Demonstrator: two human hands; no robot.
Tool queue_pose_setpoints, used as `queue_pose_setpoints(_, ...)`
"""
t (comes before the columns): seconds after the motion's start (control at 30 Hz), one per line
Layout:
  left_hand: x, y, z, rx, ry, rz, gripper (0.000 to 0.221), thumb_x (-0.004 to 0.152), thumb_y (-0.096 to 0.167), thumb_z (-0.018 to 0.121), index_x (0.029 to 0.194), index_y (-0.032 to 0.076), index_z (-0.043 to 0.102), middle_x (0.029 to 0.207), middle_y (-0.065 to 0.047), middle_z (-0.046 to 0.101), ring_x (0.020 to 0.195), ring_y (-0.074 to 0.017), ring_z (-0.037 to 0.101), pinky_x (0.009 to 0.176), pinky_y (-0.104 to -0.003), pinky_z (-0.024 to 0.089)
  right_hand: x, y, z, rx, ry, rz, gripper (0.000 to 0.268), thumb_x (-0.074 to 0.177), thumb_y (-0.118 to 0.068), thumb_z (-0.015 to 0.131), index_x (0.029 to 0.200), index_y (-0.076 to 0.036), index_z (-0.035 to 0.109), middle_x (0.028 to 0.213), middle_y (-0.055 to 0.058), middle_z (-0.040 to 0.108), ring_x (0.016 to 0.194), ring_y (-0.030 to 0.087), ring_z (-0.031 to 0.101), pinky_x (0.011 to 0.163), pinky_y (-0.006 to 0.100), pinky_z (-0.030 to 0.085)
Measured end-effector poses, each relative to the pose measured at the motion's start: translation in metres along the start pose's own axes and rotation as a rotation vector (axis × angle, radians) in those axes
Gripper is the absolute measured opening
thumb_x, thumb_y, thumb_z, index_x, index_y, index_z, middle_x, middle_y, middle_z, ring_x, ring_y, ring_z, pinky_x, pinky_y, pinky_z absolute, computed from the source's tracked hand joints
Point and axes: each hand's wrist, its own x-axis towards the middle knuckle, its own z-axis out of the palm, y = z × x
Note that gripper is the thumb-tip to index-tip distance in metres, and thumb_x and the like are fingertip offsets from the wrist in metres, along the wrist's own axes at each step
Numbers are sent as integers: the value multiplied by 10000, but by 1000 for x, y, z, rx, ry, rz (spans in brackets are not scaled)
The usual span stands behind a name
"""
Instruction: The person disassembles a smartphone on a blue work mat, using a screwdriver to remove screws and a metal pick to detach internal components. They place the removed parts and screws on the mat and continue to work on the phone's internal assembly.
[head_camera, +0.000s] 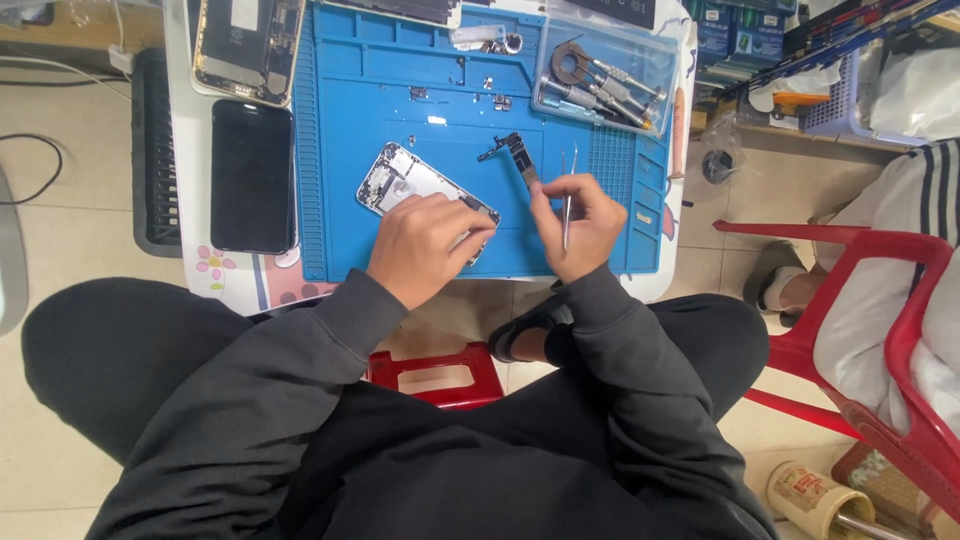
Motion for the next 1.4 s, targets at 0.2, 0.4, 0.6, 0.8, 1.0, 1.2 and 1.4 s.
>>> queue_pose_setpoints(0.2, -4, -14, 3, 23, 74, -64, 76, 998, 258, 735, 974, 191, 763, 820, 29, 744, 796, -169, 735, 716, -312, 603, 3, -13, -10, -248, -366, -25, 113, 916, -166, 811, 904, -173, 699, 712, 14, 748, 540, 247, 683, 515, 345, 539)
queue_pose_setpoints(0.4, 0, -8, 1, 22, 99, -63, 110, 1010, 272, 711, 976, 179, 759, 819, 4, 741, 789, -184, 737, 724, -328, 605, 3, -25, -4, -464, -498, -116, 114, 977, -233, 773, 944, -165, 687, 755, 18, 748, 618, 232, 738, 551, 338, 577)
queue_pose_setpoints(0.6, 1, -11, -2, 62, 120, -83, 88, 1021, 239, 709, 989, 175, 760, 848, 16, 731, 798, -177, 734, 737, -329, 604, 12, -31, -10, -708, -588, -229, 128, 964, -300, 787, 956, -211, 696, 718, -38, 712, 584, 144, 707, 540, 254, 558)
queue_pose_setpoints(0.8, 4, -10, -10, 119, 137, -91, 55, 986, 214, 786, 972, 160, 786, 906, 4, 663, 822, -197, 709, 776, -366, 593, 20, -32, -9, -723, -625, -235, 151, 964, -316, 787, 923, -194, 707, 694, -17, 703, 546, 152, 698, 512, 259, 548)
queue_pose_setpoints(1.0, 4, -20, -13, 142, 125, -131, 65, 1019, 208, 751, 1034, 169, 802, 918, 15, 635, 861, -198, 701, 783, -363, 553, 38, -11, -20, -551, -516, -330, 215, 933, -336, 828, 1058, -214, 702, 894, -4, 739, 858, 205, 726, 681, 303, 587)
queue_pose_setpoints(1.2, 3, -23, -6, 144, 101, -143, 74, 1006, 207, 772, 1066, 180, 804, 900, 15, 660, 856, -188, 703, 788, -362, 547, 46, 13, -7, -420, -507, -351, 251, 894, -244, 882, 1051, -186, 695, 1055, 21, 803, 1092, 231, 686, 849, 363, 599)
queue_pose_setpoints(1.4, 6, -17, -8, 129, 119, -135, 54, 982, 148, 798, 1036, 146, 807, 871, -4, 669, 824, -200, 685, 792, -377, 541, 37, 30, 11, -425, -365, -282, 229, 872, -94, 852, 956, -231, 689, 933, -52, 787, 943, 188, 671, 789, 314, 596)
